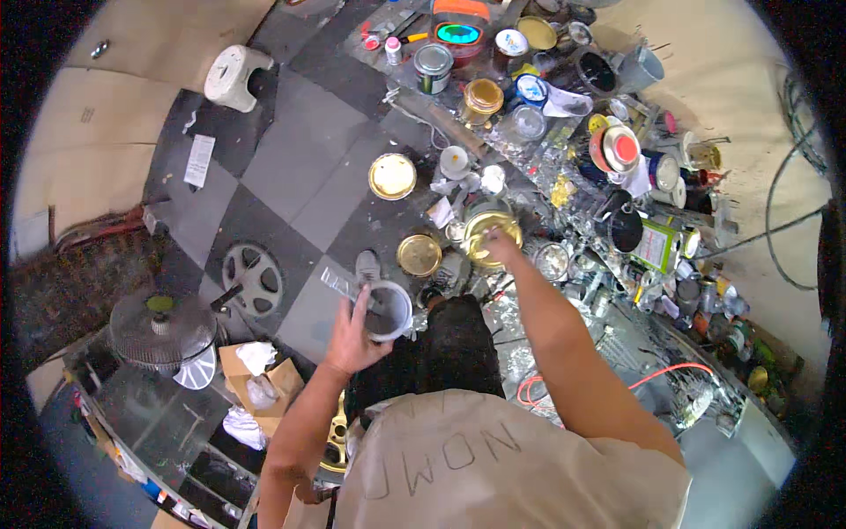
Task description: Painting an automotive wheel rim using a spray gun and mixing paint products.
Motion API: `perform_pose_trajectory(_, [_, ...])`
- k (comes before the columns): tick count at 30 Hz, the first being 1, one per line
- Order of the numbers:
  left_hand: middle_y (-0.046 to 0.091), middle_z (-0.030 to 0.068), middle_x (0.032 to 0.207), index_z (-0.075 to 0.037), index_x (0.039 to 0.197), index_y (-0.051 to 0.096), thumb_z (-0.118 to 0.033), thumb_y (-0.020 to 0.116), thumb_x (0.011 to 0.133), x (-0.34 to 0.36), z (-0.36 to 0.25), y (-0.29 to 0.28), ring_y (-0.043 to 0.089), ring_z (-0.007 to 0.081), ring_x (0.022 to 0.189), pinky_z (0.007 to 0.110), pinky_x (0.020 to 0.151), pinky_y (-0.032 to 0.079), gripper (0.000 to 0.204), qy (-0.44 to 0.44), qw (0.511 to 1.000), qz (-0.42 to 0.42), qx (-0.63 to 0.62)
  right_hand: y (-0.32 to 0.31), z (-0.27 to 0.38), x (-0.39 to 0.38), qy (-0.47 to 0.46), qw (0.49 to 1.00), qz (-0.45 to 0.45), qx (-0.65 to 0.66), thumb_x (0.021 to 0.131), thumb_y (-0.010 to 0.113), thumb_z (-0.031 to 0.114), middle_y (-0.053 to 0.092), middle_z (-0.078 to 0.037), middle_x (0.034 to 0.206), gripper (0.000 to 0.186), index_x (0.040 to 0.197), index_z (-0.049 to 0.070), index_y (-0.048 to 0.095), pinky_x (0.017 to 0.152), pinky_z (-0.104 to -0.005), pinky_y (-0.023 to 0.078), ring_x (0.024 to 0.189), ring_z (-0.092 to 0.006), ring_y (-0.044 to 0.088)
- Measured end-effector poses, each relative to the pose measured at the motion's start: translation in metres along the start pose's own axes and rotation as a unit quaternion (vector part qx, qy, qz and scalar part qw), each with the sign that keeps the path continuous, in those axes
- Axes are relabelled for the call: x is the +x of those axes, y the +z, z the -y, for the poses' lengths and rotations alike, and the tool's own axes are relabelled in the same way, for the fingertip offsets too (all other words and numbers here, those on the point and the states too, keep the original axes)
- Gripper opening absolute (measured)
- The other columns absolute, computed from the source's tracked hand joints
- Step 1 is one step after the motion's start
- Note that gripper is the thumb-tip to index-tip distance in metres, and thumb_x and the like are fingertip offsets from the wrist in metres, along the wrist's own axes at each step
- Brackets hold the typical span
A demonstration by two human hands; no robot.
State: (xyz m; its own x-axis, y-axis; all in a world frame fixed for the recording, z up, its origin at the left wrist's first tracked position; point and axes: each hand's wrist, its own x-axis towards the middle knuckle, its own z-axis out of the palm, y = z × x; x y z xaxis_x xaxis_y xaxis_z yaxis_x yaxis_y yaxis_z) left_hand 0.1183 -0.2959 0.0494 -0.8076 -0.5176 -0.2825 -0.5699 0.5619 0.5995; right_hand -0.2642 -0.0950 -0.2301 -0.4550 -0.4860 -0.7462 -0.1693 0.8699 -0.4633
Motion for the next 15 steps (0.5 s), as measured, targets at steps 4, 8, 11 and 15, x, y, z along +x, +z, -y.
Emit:
perform_pose_trajectory(4, [0.046, 0.0326, 0.141, -0.005, 0.167, 0.02, -0.025, 0.093, 0.065, -0.033, -0.001, 0.003, 0.054, 0.0526, 0.123, 0.056, 0.106, 0.05, 0.127, -0.018, 0.999, 0.022, -0.045, -0.017, -0.036, 0.067, 0.045, 0.995, 0.045, -0.073, 0.091, 0.066, 0.041, 0.067, -0.021, 0.13, 0.055, 0.135, 0.009, 0.066, 0.098, -0.0455, 0.052, 0.115, -0.0354, 0.066])
perform_pose_trajectory(8, [0.046, 0.0323, 0.134, -0.004, 0.166, 0.024, -0.018, 0.092, 0.064, -0.049, -0.006, 0.009, 0.053, 0.0532, 0.121, 0.055, 0.103, 0.05, 0.122, -0.042, 0.998, 0.004, -0.053, -0.022, -0.06, 0.074, 0.038, 0.999, 0.014, -0.012, 0.091, 0.069, 0.031, 0.072, -0.016, 0.126, 0.056, 0.138, 0.001, 0.064, 0.095, -0.039, 0.053, 0.109, -0.028, 0.069])
perform_pose_trajectory(11, [0.047, 0.0325, 0.135, -0.006, 0.165, 0.026, -0.019, 0.092, 0.064, -0.051, -0.011, 0.009, 0.053, 0.0526, 0.123, 0.053, 0.107, 0.05, 0.121, -0.044, 0.995, 0.012, -0.09, -0.031, -0.038, 0.028, 0.024, 0.998, 0.046, 0.047, 0.094, 0.068, 0.028, 0.07, -0.015, 0.135, 0.059, 0.145, -0.001, 0.06, 0.103, -0.0374, 0.05, 0.12, -0.0274, 0.066])
perform_pose_trajectory(15, [0.046, 0.0297, 0.141, -0.014, 0.154, 0.044, -0.019, 0.093, 0.062, -0.038, -0.01, 0.004, 0.053, 0.0516, 0.127, 0.053, 0.11, 0.049, 0.104, 0.004, 0.993, 0.013, -0.119, -0.041, 0.066, -0.074, -0.048, 0.989, 0.03, 0.134, 0.093, 0.075, 0.035, 0.074, -0.017, 0.13, 0.058, 0.137, -0.003, 0.067, 0.102, -0.0378, 0.052, 0.119, -0.0256, 0.069])
